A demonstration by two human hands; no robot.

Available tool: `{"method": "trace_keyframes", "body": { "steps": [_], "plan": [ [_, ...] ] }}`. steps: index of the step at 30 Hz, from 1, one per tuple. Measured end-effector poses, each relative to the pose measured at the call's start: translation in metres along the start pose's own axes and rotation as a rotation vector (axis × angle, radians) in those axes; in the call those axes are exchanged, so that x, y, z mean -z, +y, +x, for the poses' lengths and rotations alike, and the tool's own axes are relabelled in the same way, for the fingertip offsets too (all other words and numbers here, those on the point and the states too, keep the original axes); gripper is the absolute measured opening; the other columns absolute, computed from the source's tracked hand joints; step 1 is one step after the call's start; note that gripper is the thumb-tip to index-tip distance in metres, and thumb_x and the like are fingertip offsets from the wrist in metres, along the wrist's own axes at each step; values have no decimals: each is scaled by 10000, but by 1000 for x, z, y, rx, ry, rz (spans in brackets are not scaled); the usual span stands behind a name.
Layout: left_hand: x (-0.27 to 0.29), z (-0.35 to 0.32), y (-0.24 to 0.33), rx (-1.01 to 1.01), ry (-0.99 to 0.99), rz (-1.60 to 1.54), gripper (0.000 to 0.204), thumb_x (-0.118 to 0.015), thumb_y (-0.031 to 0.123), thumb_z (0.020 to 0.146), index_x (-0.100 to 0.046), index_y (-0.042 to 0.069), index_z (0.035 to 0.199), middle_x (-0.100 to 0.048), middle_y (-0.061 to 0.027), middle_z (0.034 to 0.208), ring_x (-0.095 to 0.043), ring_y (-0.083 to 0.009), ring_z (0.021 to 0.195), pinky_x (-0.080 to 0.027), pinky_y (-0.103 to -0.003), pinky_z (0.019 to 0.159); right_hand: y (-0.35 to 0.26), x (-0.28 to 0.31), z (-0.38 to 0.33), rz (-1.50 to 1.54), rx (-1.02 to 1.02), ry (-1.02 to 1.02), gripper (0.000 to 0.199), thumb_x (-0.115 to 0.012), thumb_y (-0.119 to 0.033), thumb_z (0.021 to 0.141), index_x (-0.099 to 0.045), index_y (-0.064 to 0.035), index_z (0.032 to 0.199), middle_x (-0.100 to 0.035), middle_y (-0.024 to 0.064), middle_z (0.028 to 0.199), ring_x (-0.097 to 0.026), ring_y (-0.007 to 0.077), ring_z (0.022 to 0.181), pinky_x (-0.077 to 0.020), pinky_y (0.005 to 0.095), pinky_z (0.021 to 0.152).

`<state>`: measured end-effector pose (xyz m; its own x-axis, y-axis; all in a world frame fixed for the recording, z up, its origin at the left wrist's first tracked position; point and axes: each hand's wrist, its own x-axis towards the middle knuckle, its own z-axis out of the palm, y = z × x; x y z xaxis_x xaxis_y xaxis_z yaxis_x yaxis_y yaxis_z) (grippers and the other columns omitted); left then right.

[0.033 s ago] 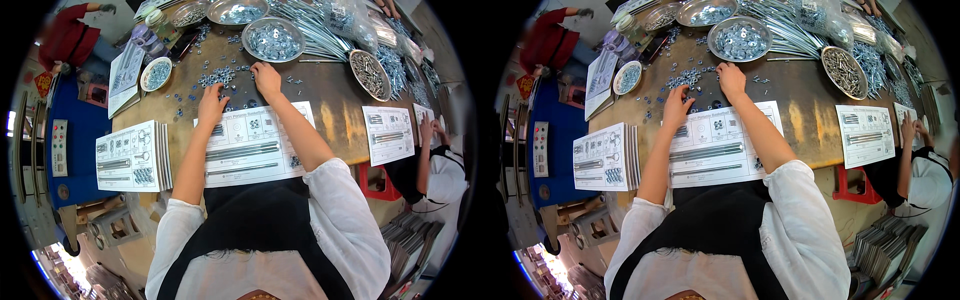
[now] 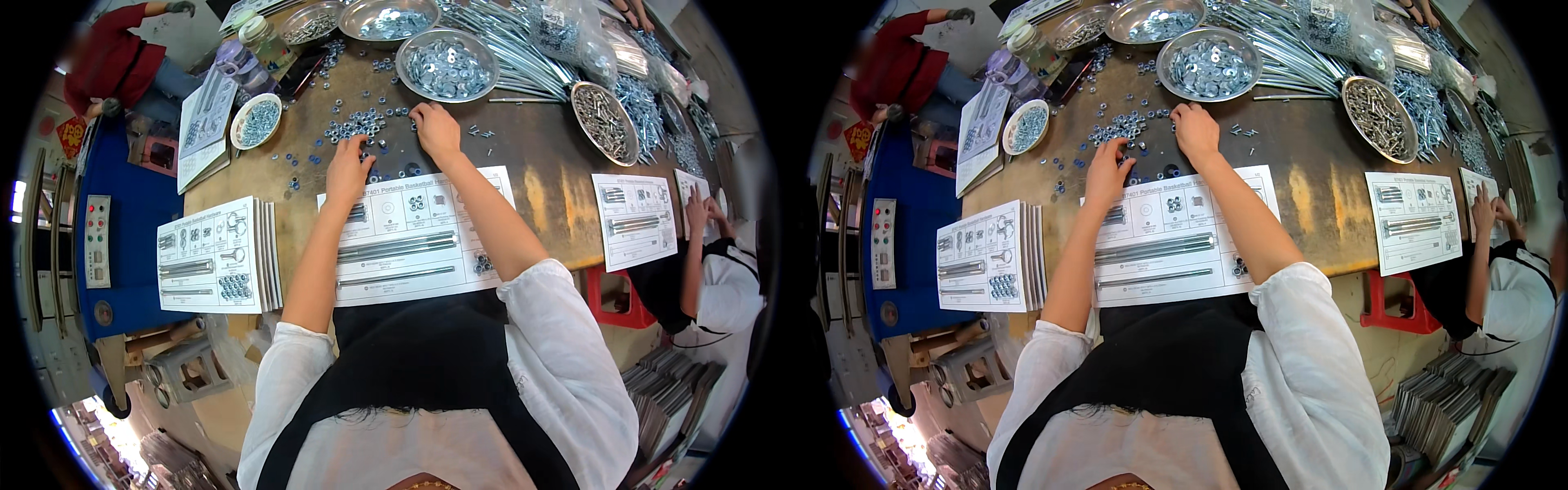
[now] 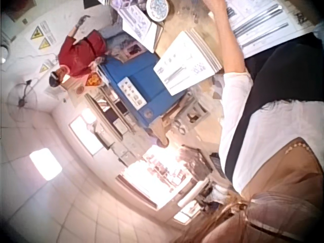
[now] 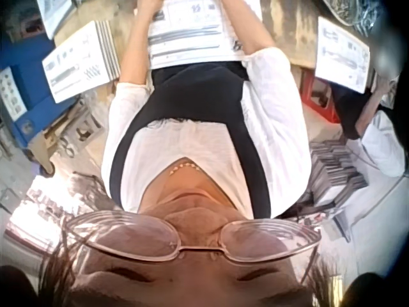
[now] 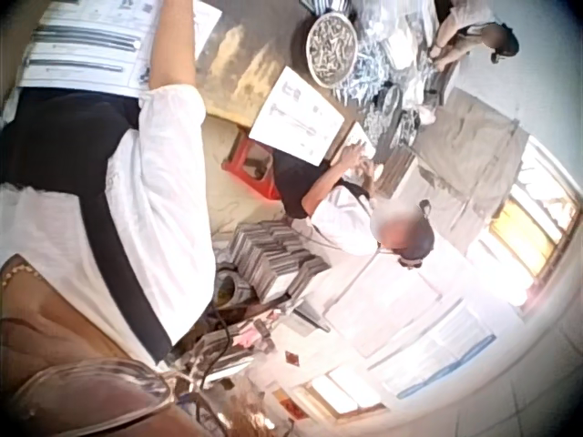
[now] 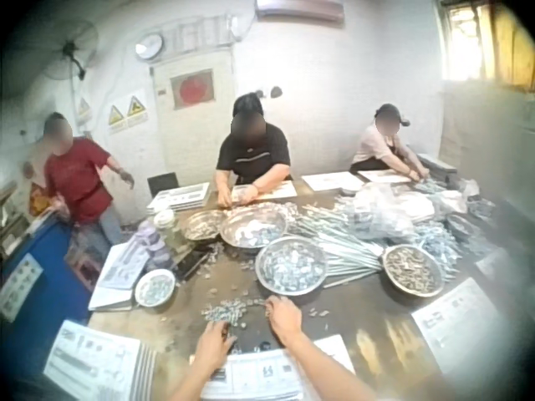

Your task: The person picks up metal rods, nuts, and washers from a table and arranges them on printed instruction sheets. They repeatedly place components on the sheet, adjust their positions, and move the sheet aside to continue the process.

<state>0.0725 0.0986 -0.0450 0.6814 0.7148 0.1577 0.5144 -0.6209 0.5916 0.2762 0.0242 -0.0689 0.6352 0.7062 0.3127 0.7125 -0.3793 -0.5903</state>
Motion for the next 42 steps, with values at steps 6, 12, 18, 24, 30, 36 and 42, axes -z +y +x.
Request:
{"method": "trace_keyframes", "body": {
  "steps": [6, 12, 18, 24, 30, 36, 42],
  "plan": [
    [-6, 15, 1, 25, -1, 44, 284, -709, 165, 883, -634, 112, 1153, -617, -120, 1044, -654, -336, 928, -522, -448, 778, 10, 24, -22, 104, 130, -195, 227, -779, -202, 812, -729, -128, 1021, -656, 69, 1021, -655, 286, 972, -539, 404, 824],
    [-8, 12, -6, 61, 62, 69, 220, -731, 204, 870, -629, 94, 1031, -633, -91, 999, -656, -317, 904, -516, -442, 757, 8, 40, -28, 113, 54, -234, 221, -791, -196, 801, -725, -129, 1001, -653, 67, 976, -657, 282, 974, -538, 401, 811],
    [-13, 12, 9, 81, 109, 113, 224, -747, 218, 859, -640, 107, 1021, -654, -65, 949, -662, -295, 890, -517, -442, 751, 17, 42, -36, 20, 54, -176, 206, -794, -210, 795, -717, -115, 960, -659, 74, 953, -661, 290, 946, -538, 418, 781],
    [-16, 11, 1, 126, 178, 81, 233, -769, 219, 833, -670, 133, 1026, -659, -50, 869, -662, -291, 851, -519, -432, 729, 21, 52, -41, 69, 67, -220, 226, -790, -178, 787, -734, -95, 989, -670, 94, 937, -673, 299, 905, -537, 417, 775],
    [-17, 15, -5, 92, 115, 148, 262, -771, 229, 822, -698, 153, 1061, -676, -64, 905, -671, -297, 857, -529, -436, 751, 25, 88, -51, 244, 83, -157, 221, -779, -107, 782, -753, -70, 999, -685, 109, 898, -694, 252, 800, -553, 358, 755],
    [-14, 19, 7, 79, 68, 187, 210, -744, 211, 813, -720, 148, 1011, -663, -83, 919, -675, -298, 864, -531, -439, 756, 54, 156, -93, 374, -55, -119, 236, -792, -62, 801, -751, -55, 1034, -700, 79, 909, -699, 165, 793, -564, 283, 732],
    [-4, -2, 33, 71, 25, 14, 249, -768, 206, 821, -735, 190, 1067, -680, -32, 840, -649, -188, 740, -526, -349, 693, 77, 202, -160, 502, -201, -246, 237, -790, -41, 813, -751, -60, 1046, -697, 74, 909, -698, 146, 802, -569, 269, 729]
  ]
}}
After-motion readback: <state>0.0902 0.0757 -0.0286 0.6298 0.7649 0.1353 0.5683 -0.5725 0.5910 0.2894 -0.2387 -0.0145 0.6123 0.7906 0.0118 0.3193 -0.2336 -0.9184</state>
